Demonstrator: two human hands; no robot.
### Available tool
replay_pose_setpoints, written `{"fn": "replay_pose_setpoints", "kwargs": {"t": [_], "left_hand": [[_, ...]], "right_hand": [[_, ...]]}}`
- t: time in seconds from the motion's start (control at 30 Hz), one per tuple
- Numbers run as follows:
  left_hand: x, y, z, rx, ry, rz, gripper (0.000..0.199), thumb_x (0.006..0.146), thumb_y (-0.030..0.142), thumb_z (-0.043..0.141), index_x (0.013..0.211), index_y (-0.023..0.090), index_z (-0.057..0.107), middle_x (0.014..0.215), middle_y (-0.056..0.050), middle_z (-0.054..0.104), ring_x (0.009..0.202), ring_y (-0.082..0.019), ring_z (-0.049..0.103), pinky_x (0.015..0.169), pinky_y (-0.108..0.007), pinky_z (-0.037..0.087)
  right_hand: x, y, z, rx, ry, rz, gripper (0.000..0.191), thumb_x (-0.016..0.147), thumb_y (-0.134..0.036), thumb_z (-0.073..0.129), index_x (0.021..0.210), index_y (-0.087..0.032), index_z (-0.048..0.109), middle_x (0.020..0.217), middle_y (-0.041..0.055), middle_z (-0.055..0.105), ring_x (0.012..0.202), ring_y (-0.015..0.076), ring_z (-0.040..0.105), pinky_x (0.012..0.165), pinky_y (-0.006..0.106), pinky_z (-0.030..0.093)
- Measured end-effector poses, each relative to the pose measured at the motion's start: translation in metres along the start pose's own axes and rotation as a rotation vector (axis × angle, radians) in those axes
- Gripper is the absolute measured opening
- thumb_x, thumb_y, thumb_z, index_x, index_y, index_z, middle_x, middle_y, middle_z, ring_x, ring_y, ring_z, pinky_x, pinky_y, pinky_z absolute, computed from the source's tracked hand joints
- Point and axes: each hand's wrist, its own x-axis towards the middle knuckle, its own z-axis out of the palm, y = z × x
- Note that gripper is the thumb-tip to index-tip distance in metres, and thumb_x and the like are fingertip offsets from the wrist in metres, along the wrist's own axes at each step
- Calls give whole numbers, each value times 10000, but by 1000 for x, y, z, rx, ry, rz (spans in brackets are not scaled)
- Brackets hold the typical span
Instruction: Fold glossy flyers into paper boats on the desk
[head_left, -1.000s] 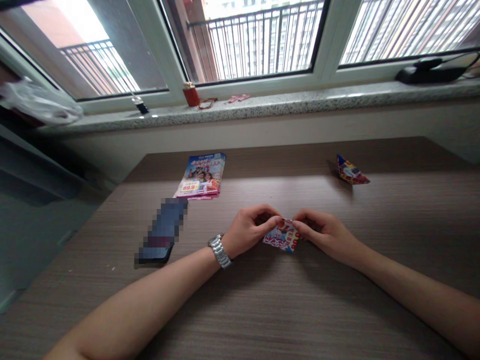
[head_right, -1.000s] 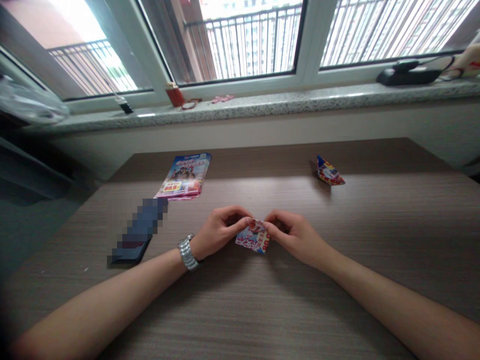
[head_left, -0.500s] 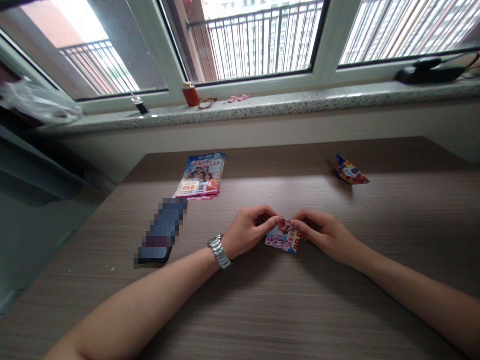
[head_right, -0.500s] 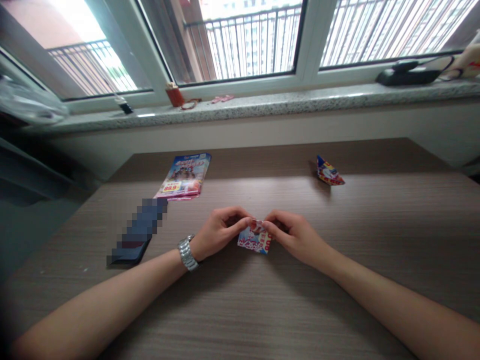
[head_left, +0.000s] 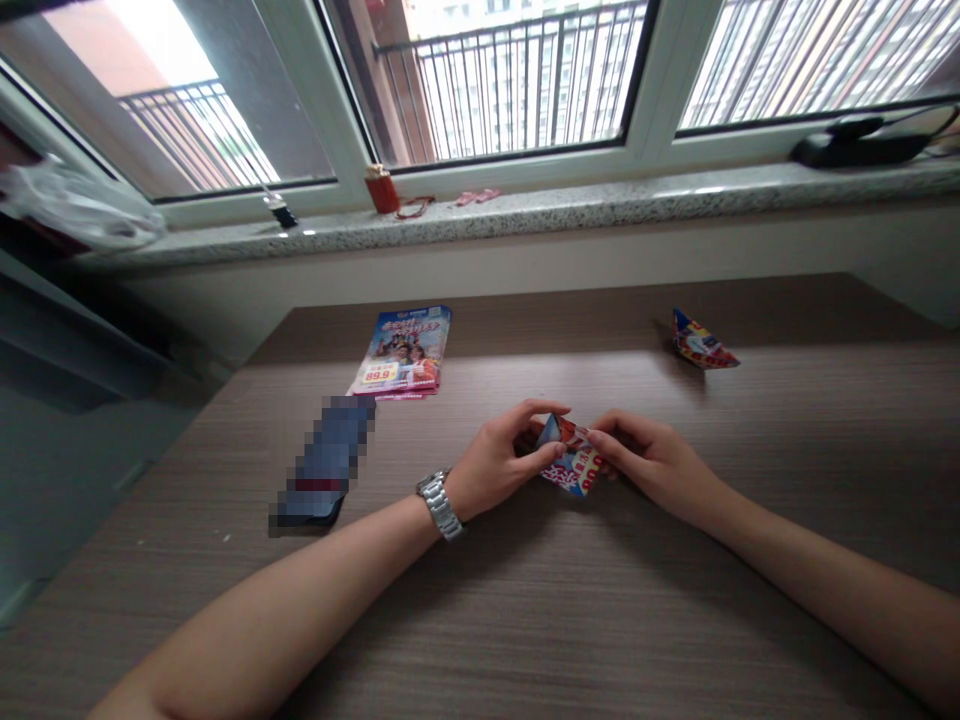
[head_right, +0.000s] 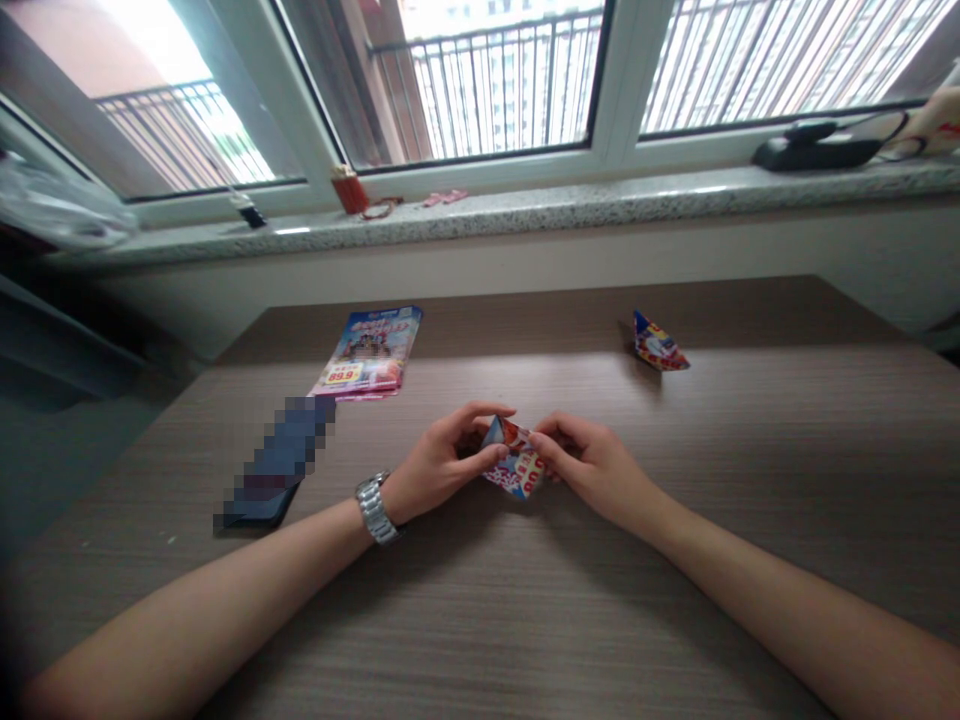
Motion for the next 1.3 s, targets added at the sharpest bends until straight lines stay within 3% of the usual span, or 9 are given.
{"fn": "replay_pose_setpoints", "kwargs": {"t": [0.2, 0.3, 0.43, 0.53, 0.73, 0.93, 1.07, 1.2, 1.3], "left_hand": [[1, -1, 0, -52, 21, 18, 498, 920, 330, 656, 1372, 210, 486, 854, -13, 628, 712, -104, 580, 658, -209, 468], [1, -1, 1, -74, 25, 64, 435, 947, 305, 611, 1360, 215, 506, 941, -39, 641, 794, -122, 614, 733, -232, 504], [1, 2, 1, -41, 74, 133, 310, 948, 202, 552, 1255, 185, 592, 1122, -86, 641, 899, -138, 628, 796, -244, 515], [0, 5, 0, 23, 102, 182, 309, 879, 76, 508, 1136, 160, 657, 1066, -73, 646, 887, -133, 615, 799, -238, 510], [2, 8, -2, 64, 90, 191, 492, 770, -16, 447, 1167, 162, 678, 1095, -77, 635, 950, -150, 609, 842, -258, 510], [2, 8, -1, 56, 110, 148, 390, 848, 38, 517, 1186, 148, 678, 1116, -96, 638, 967, -159, 626, 863, -268, 519], [2, 3, -1, 27, 160, 134, 273, 910, 182, 607, 1168, 178, 692, 1120, -95, 607, 971, -158, 628, 836, -255, 539], [3, 0, -2, 58, 257, 146, 209, 906, 298, 659, 1057, 181, 743, 1112, -100, 572, 993, -170, 612, 828, -256, 552], [3, 0, -2, 69, 278, 137, 198, 907, 307, 661, 995, 149, 743, 1045, -98, 644, 987, -175, 629, 862, -259, 537]], "right_hand": [[0, 4, 0, 32, 14, 28, 331, 946, -506, 553, 885, -194, 642, 680, -14, 591, 607, 137, 527, 578, 267, 418], [2, 8, 0, 70, 60, 47, 338, 948, -514, 547, 880, -195, 637, 667, -17, 579, 599, 136, 525, 582, 271, 418], [4, 10, -2, 139, 124, 73, 333, 938, -517, 558, 862, -202, 635, 653, -22, 571, 572, 131, 517, 561, 269, 412], [5, 10, -3, 161, 148, 76, 323, 925, -514, 577, 861, -205, 649, 645, -19, 574, 568, 133, 514, 557, 271, 414], [7, 9, 1, 260, 179, 44, 321, 904, -457, 634, 1145, -249, 592, 715, -30, 613, 590, 139, 547, 564, 271, 456], [4, 12, -1, 276, 186, 6, 163, 919, -400, 627, 1001, -259, 621, 722, -36, 620, 608, 124, 573, 576, 244, 479], [3, 14, -3, 375, 128, 24, 199, 956, -370, 549, 1060, -250, 670, 808, 3, 688, 680, 149, 636, 632, 273, 528], [1, 12, -2, 342, 117, -8, 209, 914, -342, 607, 1086, -235, 659, 889, 24, 706, 690, 156, 655, 631, 288, 542], [0, 10, -2, 246, 141, -2, 211, 893, -379, 653, 1034, -221, 656, 747, -7, 659, 597, 130, 603, 562, 260, 502]]}}
